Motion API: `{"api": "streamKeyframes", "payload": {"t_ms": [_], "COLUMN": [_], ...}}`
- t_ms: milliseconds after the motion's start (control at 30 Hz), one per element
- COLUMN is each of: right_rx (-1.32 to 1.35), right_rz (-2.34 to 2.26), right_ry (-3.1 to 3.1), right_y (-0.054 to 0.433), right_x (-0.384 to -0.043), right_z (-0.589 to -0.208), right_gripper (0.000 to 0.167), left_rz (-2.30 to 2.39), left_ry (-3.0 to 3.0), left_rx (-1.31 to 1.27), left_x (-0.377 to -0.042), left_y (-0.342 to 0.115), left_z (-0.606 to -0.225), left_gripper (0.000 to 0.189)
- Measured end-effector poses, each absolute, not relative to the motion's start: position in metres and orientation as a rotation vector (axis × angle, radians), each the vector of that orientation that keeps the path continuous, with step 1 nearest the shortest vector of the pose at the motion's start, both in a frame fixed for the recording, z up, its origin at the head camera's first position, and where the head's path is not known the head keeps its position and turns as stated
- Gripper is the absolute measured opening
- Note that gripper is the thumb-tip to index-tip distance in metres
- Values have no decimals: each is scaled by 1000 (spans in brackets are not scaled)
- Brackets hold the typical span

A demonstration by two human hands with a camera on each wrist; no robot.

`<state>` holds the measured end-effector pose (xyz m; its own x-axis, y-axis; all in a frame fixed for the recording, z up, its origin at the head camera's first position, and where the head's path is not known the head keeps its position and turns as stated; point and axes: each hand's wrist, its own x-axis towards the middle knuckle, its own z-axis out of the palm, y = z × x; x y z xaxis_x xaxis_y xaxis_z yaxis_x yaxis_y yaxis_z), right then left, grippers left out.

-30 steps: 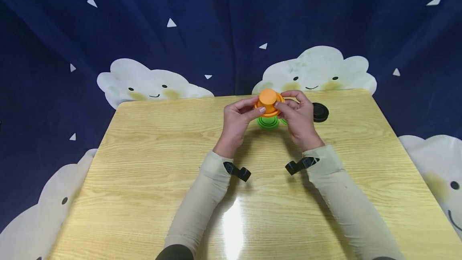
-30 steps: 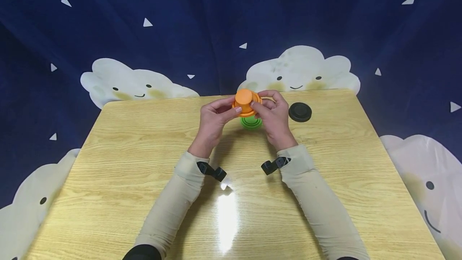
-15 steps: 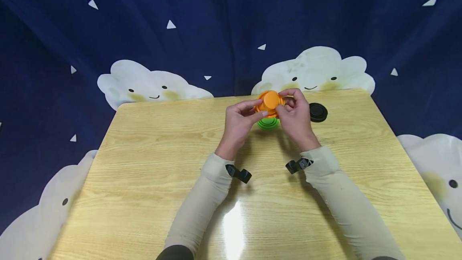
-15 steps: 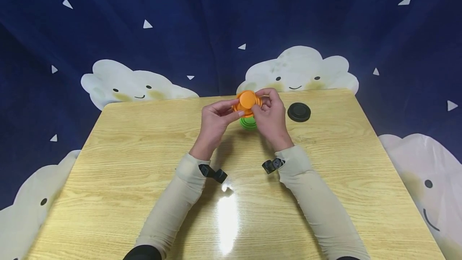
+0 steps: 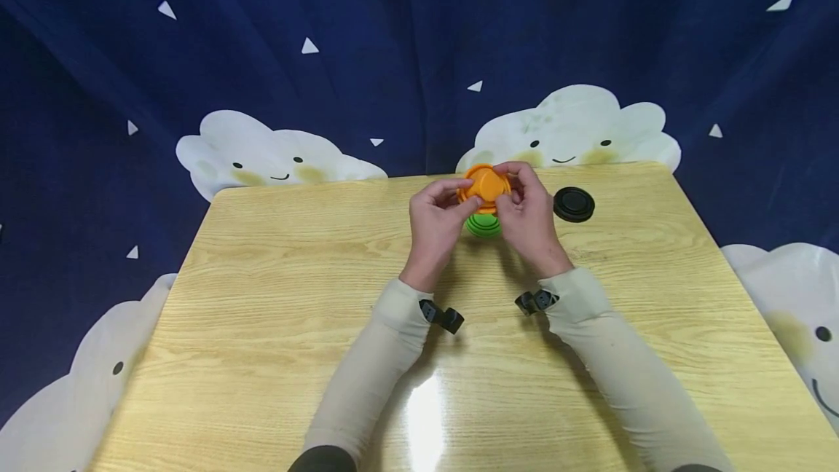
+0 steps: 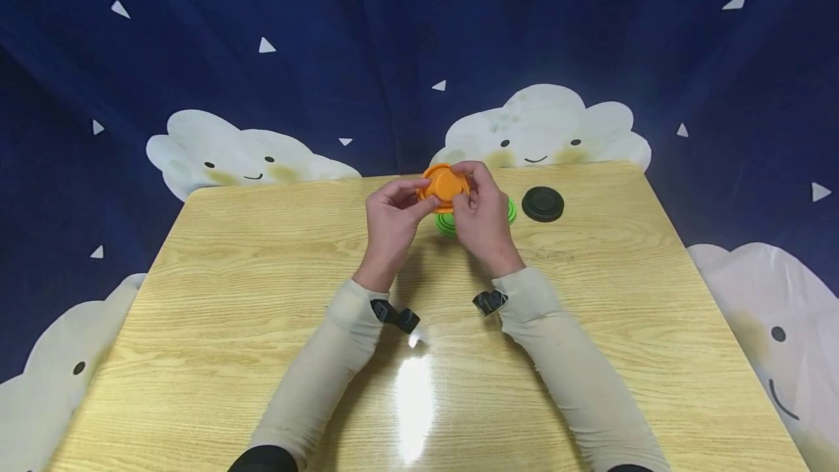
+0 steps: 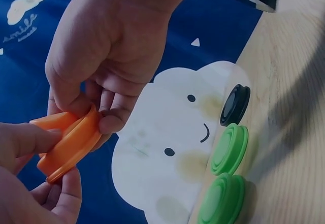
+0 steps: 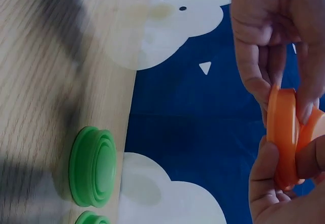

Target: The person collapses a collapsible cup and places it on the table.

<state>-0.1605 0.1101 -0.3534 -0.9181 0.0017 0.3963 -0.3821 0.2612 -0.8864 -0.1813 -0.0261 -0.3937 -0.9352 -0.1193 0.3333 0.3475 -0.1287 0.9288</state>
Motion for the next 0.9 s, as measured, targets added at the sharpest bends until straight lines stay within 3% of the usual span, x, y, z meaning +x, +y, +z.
{"api": "streamKeyframes", "payload": {"t_ms": [600, 900], "right_rx": [305, 335], "right_rz": [1840, 1864], "right_ry": [-2116, -2121], "right_y": [110, 106], "right_x": [-163, -162], "right_z": [-358, -360], "right_gripper": [36, 35], "left_rz": [-1973, -1951], "left_ry": [-1862, -1773], "left_rx": [-385, -289], "left_x": [-164, -189], "left_y": [-30, -24], "left_z": [-367, -397], "left_gripper": [18, 17]}}
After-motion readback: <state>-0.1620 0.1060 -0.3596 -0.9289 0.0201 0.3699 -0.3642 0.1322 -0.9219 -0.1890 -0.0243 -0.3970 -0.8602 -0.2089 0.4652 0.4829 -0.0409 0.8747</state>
